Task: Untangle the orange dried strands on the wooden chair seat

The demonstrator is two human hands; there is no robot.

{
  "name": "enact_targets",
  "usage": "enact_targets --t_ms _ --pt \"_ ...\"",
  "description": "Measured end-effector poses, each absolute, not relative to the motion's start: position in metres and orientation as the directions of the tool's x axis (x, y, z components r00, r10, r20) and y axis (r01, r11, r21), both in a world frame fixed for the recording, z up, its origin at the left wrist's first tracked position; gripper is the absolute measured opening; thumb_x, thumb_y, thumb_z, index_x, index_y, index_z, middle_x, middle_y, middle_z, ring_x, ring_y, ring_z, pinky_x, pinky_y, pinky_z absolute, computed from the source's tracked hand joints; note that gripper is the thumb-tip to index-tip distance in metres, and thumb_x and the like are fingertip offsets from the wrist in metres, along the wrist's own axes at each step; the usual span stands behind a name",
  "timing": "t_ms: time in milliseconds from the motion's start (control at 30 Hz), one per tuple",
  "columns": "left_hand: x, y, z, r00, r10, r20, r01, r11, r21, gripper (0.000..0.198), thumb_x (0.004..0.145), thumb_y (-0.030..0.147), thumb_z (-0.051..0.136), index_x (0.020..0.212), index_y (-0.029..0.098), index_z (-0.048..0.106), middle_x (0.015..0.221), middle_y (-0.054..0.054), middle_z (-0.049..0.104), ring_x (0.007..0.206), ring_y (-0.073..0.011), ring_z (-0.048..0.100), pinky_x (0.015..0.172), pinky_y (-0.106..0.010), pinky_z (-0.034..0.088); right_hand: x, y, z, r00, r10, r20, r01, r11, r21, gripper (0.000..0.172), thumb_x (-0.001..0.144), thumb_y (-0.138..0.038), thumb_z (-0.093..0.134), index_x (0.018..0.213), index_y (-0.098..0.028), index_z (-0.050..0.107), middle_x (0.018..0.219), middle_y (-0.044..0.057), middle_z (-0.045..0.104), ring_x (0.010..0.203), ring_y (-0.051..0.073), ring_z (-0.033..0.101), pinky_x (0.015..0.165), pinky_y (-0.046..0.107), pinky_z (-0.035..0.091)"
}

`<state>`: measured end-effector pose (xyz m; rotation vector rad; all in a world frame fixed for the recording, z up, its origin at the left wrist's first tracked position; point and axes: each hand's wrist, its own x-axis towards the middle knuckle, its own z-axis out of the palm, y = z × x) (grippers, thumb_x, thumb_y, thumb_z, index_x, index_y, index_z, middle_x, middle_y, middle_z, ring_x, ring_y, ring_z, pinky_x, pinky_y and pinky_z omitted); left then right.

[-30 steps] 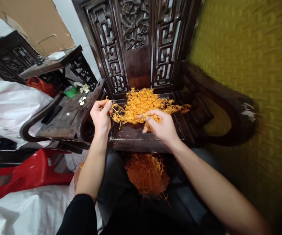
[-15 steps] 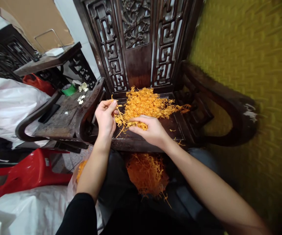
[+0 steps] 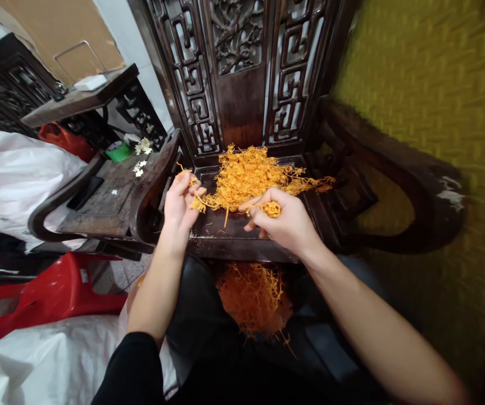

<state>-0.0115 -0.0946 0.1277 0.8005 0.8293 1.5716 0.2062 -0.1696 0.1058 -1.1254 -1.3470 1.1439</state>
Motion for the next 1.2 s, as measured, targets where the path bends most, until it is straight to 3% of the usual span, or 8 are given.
enact_targets --t_ms 67,133,200,367,533,667,967,1200 --pt "0.006 -0.103 0.126 -0.076 0.996 0.035 -0.546 -0.071 0.835 0.032 0.080 0.024 0.083 0.076 0.018 0.051 0.067 0.005 0.049 0.052 -0.0033 0.042 0.049 -0.018 0.038 0.203 -0.170 0.107 -0.092 0.991 0.096 0.019 0.098 -0.995 0.007 0.081 -0.017 0.064 0.087 -0.019 0.065 0.072 0.000 0.071 0.045 0.012 0.062 0.040 0.024 0.044" --pt "0.020 -0.108 0.125 -0.110 0.994 0.031 -0.532 -0.085 0.842 0.031 0.079 0.025 0.084 0.078 0.018 0.053 0.067 0.006 0.048 0.053 -0.0037 0.043 0.051 -0.018 0.039 0.202 -0.171 0.109 -0.140 0.981 0.134 0.049 0.142 -0.989 0.024 0.083 -0.013 0.059 0.102 -0.020 0.073 0.057 -0.005 0.063 0.040 0.010 0.055 0.042 0.025 0.045" --pt "0.032 -0.110 0.123 -0.163 0.986 0.037 -0.508 -0.116 0.853 0.030 0.078 0.026 0.084 0.080 0.017 0.055 0.068 0.006 0.050 0.054 -0.0043 0.045 0.055 -0.019 0.041 0.202 -0.174 0.111 -0.195 0.949 0.246 0.096 0.268 -0.959 0.031 0.087 -0.014 0.057 0.110 -0.021 0.076 0.065 -0.003 0.068 0.045 0.010 0.057 0.049 0.027 0.050" --pt "0.049 -0.108 0.114 -0.269 0.960 0.074 -0.497 -0.204 0.843 0.029 0.080 0.026 0.083 0.083 0.017 0.056 0.074 0.005 0.055 0.060 -0.0052 0.049 0.064 -0.022 0.043 0.200 -0.178 0.110 -0.343 0.784 0.517 0.216 0.602 -0.769 0.012 0.091 -0.019 0.068 0.094 -0.019 0.079 0.095 0.005 0.077 0.084 0.018 0.071 0.080 0.035 0.056" --pt "0.059 -0.110 0.113 -0.298 0.953 0.054 -0.541 -0.215 0.813 0.029 0.081 0.026 0.083 0.084 0.017 0.055 0.076 0.004 0.055 0.062 -0.0053 0.049 0.067 -0.022 0.042 0.193 -0.175 0.094 -0.238 0.820 0.520 0.526 0.559 -0.641 0.030 0.085 -0.041 0.080 0.095 -0.013 0.078 0.089 0.010 0.076 0.081 0.026 0.071 0.077 0.040 0.055" --pt "0.067 -0.116 0.115 -0.313 0.948 0.056 -0.536 -0.225 0.814 0.028 0.081 0.025 0.083 0.084 0.017 0.056 0.077 0.004 0.057 0.062 -0.0055 0.050 0.067 -0.023 0.044 0.190 -0.168 0.087 -0.066 0.839 0.539 0.590 0.469 -0.657 0.040 0.086 -0.046 0.078 0.105 -0.010 0.078 0.096 0.015 0.078 0.089 0.029 0.074 0.084 0.041 0.056" --pt "0.068 -0.126 0.116 -0.199 0.968 0.155 -0.420 -0.227 0.879 0.033 0.077 0.033 0.085 0.085 0.017 0.057 0.077 0.003 0.059 0.063 -0.0061 0.058 0.068 -0.023 0.049 0.191 -0.166 0.100 -0.041 0.890 0.453 0.448 0.422 -0.788 0.031 0.099 -0.034 0.057 0.075 -0.018 0.069 0.073 0.005 0.071 0.069 0.019 0.065 0.073 0.034 0.049" --pt "0.035 -0.122 0.120 0.202 0.969 0.145 -0.160 -0.113 0.981 0.071 0.070 0.031 0.090 0.128 0.023 0.049 0.100 -0.004 0.072 0.083 -0.0139 0.071 0.079 -0.028 0.056 0.214 -0.159 0.101 -0.140 0.982 0.127 0.001 0.129 -0.992 0.037 0.097 -0.050 0.059 0.076 -0.020 0.063 0.056 -0.003 0.057 0.046 0.012 0.050 0.049 0.027 0.041"
